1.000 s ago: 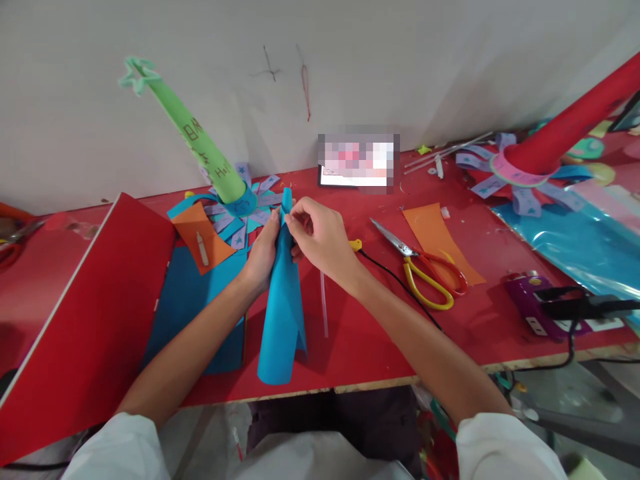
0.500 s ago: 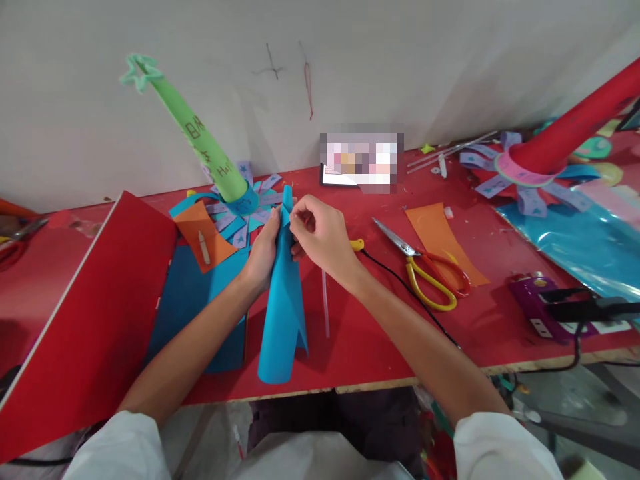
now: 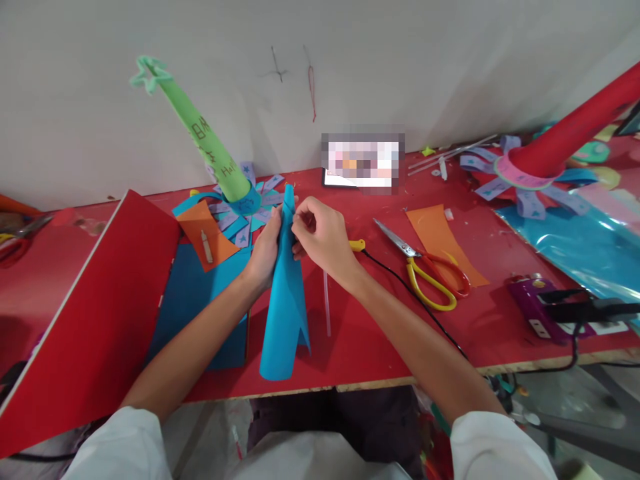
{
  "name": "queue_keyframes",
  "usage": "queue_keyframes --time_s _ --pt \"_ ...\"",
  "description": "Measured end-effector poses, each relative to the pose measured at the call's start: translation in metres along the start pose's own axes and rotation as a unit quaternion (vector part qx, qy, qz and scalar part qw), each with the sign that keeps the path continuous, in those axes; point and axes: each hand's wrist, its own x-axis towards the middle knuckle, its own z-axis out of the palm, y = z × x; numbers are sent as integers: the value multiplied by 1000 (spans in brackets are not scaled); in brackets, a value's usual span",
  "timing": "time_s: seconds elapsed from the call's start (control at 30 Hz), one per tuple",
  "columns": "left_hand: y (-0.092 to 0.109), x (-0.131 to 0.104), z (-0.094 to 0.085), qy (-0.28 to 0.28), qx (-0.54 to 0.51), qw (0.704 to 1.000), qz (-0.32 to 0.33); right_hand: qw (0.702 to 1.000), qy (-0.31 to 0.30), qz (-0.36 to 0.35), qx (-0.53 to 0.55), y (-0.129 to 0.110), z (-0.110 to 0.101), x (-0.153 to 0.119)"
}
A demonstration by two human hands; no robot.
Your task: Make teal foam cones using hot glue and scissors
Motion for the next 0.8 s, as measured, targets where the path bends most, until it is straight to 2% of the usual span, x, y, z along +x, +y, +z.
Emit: queue_keyframes --time_s 0.3,0.8 --pt "-1 1 -2 -4 19 1000 -4 998 8 -22 -55 1 1 2" --pt "-4 0 -3 -16 9 1000 16 998 1 -9 -62 1 2 2"
